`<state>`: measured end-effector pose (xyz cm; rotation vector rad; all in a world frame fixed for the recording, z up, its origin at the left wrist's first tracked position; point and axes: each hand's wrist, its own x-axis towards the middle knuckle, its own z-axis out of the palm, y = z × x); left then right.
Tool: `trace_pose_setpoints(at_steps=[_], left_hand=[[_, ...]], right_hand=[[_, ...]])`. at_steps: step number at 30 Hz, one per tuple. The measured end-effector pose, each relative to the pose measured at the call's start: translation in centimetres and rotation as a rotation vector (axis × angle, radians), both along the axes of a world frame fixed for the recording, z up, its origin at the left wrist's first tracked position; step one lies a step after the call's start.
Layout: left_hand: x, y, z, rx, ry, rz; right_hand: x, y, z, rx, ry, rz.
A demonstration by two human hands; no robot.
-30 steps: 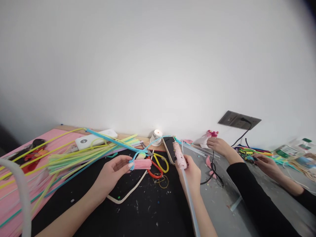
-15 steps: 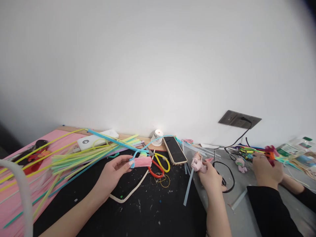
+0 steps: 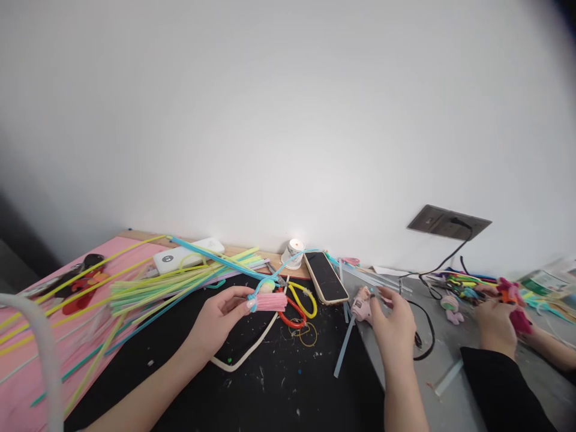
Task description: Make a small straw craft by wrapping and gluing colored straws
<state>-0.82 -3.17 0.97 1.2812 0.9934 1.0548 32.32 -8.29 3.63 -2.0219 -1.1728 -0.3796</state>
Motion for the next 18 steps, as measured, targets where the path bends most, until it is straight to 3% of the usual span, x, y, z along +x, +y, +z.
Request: trace_pose_setpoints(at_steps=[2, 3, 5, 7, 12, 18], left_hand=[[0.1, -0.2, 0.0, 0.101, 0.053, -0.02], [0.2, -0.3, 0.1, 0.164, 0.09, -0.033], [0.3, -0.7, 0.5, 0.292, 0.186, -0.073], [0.4, -1.1, 0.9, 0.404, 0.289, -0.131], [0.3, -1.4, 1.3, 0.534, 0.395, -0.167], [0.1, -0.7, 0.6, 0.458, 0.4, -0.07]], right_hand=[[-2.4, 0.4, 0.1, 0.173, -0.035, 0.194], [-3.9, 0.5, 0.1, 0.181, -0.075, 0.324], [-7.0, 0.7, -0.1, 0.106, -0.159, 0.537], [-9.6, 0.6, -0.4, -0.003, -0.217, 0.65], [-12.0, 0.4, -1.2, -0.068, -0.298, 0.71], [-11.8, 0.2, -0.6, -0.03, -0.208, 0.676]])
